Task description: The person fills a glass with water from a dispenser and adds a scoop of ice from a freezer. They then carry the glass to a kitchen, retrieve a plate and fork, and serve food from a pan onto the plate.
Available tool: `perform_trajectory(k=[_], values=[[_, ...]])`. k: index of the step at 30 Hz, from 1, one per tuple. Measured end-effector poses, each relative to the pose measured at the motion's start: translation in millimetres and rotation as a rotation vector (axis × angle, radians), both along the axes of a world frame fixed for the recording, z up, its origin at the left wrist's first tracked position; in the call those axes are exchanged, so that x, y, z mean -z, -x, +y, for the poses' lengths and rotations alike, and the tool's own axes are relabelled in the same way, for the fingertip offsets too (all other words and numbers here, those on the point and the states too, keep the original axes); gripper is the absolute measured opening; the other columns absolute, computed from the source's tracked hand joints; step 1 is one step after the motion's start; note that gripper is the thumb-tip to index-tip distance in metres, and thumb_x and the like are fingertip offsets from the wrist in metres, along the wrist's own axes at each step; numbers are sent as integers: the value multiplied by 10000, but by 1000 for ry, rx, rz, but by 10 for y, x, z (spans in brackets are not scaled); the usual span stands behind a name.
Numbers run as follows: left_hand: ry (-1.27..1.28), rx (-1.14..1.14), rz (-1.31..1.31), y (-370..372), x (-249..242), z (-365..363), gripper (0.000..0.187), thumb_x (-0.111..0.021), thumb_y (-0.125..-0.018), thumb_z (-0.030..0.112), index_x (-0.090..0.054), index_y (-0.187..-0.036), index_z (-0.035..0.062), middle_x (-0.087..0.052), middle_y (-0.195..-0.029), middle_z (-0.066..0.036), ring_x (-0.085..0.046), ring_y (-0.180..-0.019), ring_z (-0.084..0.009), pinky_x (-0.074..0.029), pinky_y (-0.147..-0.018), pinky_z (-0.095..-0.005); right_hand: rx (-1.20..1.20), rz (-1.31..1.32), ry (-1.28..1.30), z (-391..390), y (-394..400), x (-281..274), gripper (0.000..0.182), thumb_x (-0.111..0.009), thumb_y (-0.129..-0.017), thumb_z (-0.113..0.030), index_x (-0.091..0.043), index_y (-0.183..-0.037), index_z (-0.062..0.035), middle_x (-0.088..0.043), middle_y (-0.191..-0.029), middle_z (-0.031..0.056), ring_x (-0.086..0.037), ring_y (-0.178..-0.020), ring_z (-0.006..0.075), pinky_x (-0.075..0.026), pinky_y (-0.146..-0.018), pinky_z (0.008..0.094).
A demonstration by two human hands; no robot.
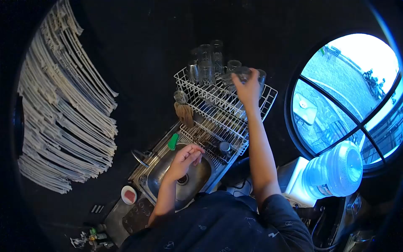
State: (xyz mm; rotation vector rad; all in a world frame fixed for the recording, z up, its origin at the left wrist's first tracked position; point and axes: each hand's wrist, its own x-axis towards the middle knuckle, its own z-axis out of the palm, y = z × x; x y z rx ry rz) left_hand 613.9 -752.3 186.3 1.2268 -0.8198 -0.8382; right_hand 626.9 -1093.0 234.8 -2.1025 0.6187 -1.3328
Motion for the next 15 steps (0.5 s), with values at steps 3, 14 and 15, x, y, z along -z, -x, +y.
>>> perform_trajectory(k=[3, 14, 15], values=[[44, 15, -9, 133, 32, -55, 172, -545, -1032, 114, -582, -1180, 34, -583, -882, -9, -516, -783, -81, -430, -718, -237, -328, -312, -701, 144, 510, -6, 568, -707, -871, -462, -536, -1185, -21, -699, -1002, 137, -680, -873, 215, -532, -751, 369], [270, -723, -1114, 1460, -774, 127, 886, -917, -671, 330, -485, -1388, 39, -536, -1396, -175, -387, -1421, -341, -370, -1140, -444, -1590, -472, -1932, 2106, 1835, 170, 592, -470, -971, -573, -608, -1294, -97, -672, -1208, 128, -652, -1070, 272, -536, -931, 446], [237, -759, -1109, 1602, -730, 246, 886, -917, -671, 330, -485, -1388, 39, -536, -1396, -175, -387, -1421, -341, -370, -1140, -444, -1448, -443, -1931, 2307, 2025, 130, 600, -446, -983, -576, -594, -1325, -105, -672, -1206, 125, -637, -1137, 294, -513, -996, 474]])
